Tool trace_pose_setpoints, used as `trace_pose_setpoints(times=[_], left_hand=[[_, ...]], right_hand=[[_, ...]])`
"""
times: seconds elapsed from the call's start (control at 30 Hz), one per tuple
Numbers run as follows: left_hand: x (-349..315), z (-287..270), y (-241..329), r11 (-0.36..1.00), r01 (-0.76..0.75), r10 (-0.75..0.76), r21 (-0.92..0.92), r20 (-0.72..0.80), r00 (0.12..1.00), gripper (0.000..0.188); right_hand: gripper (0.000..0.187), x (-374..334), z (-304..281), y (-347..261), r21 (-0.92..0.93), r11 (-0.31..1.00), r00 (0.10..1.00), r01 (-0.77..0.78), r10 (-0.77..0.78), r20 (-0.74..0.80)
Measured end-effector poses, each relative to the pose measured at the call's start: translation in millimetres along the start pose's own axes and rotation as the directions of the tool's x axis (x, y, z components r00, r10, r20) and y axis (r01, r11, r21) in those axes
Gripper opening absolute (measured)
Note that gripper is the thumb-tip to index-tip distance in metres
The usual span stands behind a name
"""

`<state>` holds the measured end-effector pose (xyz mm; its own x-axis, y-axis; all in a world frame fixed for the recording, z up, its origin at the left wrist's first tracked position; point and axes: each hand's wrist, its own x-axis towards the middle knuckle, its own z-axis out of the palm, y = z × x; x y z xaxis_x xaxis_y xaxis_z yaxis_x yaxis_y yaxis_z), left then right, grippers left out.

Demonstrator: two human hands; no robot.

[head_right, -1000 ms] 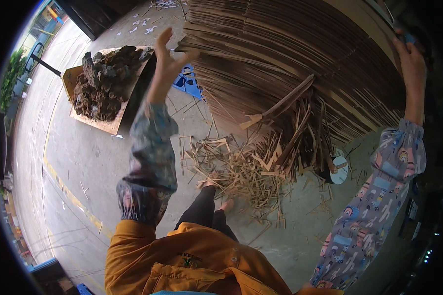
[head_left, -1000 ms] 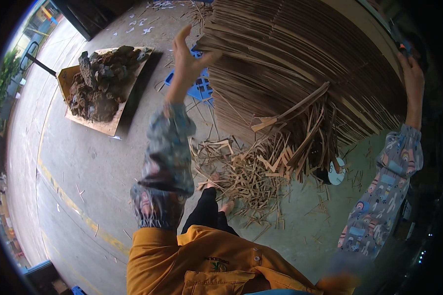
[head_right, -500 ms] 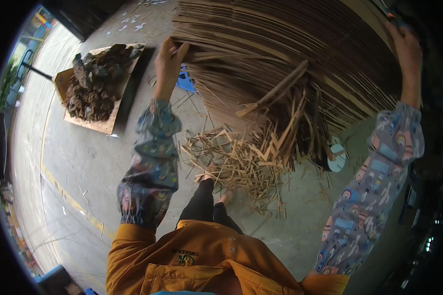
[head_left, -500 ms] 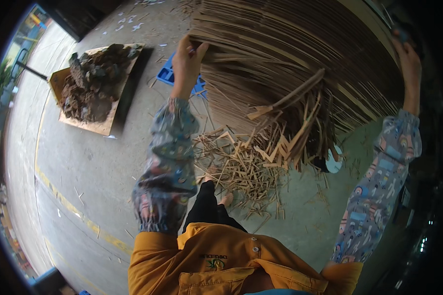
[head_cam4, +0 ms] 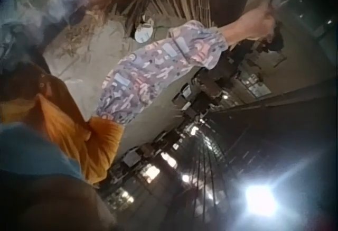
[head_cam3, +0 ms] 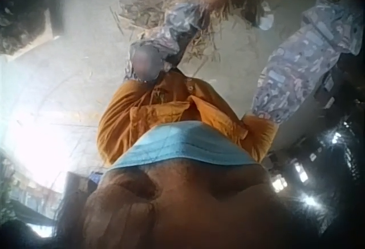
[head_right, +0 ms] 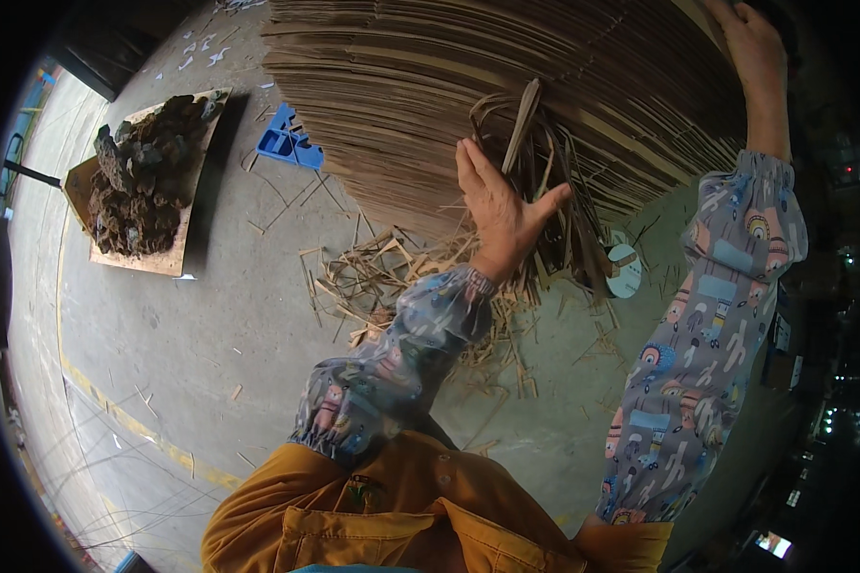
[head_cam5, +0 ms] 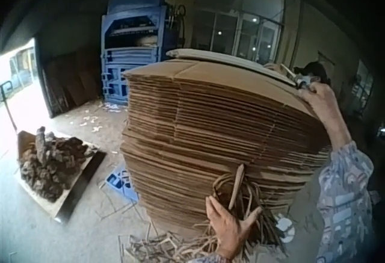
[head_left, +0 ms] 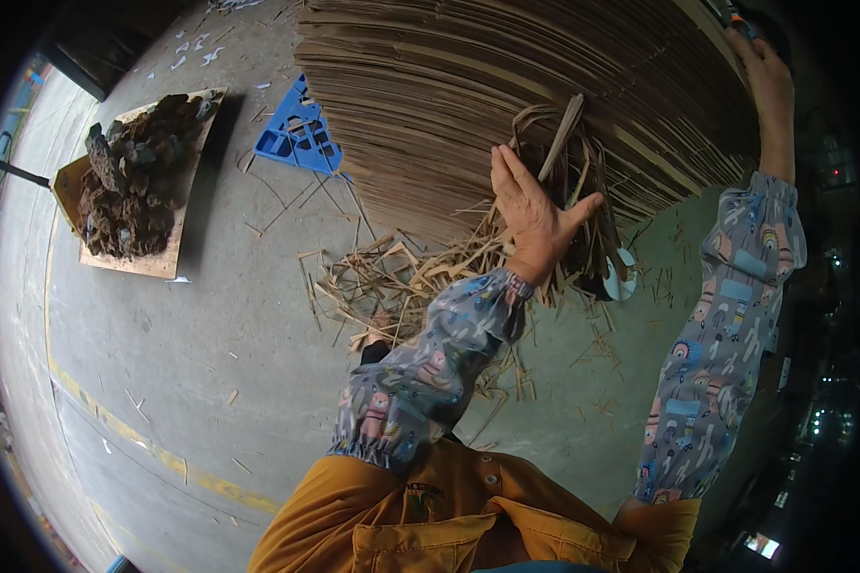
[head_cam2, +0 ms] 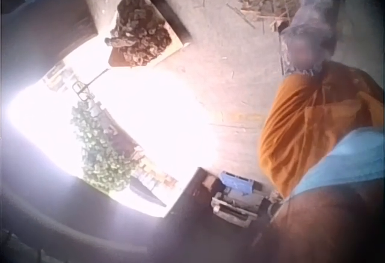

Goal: Cutting and shredding corrugated cardboard sheets with scissors and hands in a warehouse setting.

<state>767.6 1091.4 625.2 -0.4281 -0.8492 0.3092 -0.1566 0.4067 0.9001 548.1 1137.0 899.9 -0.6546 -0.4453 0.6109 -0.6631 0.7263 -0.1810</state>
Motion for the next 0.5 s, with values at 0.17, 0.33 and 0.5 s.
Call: trace_pose_setpoints(times=[0.17,0.33,0.5], left_hand=[[-4,12,-7,0.998,0.016,-0.024,-0.066,-0.135,0.991,0.103],[-1,3,-26,0.969,0.198,-0.16,-0.149,0.234,0.959,0.048],[1,-44,-23,0.985,-0.173,0.173,-0.023,0.278,0.945,0.022]], right_hand=[[0.05,4,2,3,0.004,0.995,0.994,0.097,-0.097,0.054],[0.052,6,8,6,0.008,0.998,0.984,0.07,-0.07,0.167],[0.045,10,14,14,0.017,0.99,0.989,0.142,-0.141,-0.044]])
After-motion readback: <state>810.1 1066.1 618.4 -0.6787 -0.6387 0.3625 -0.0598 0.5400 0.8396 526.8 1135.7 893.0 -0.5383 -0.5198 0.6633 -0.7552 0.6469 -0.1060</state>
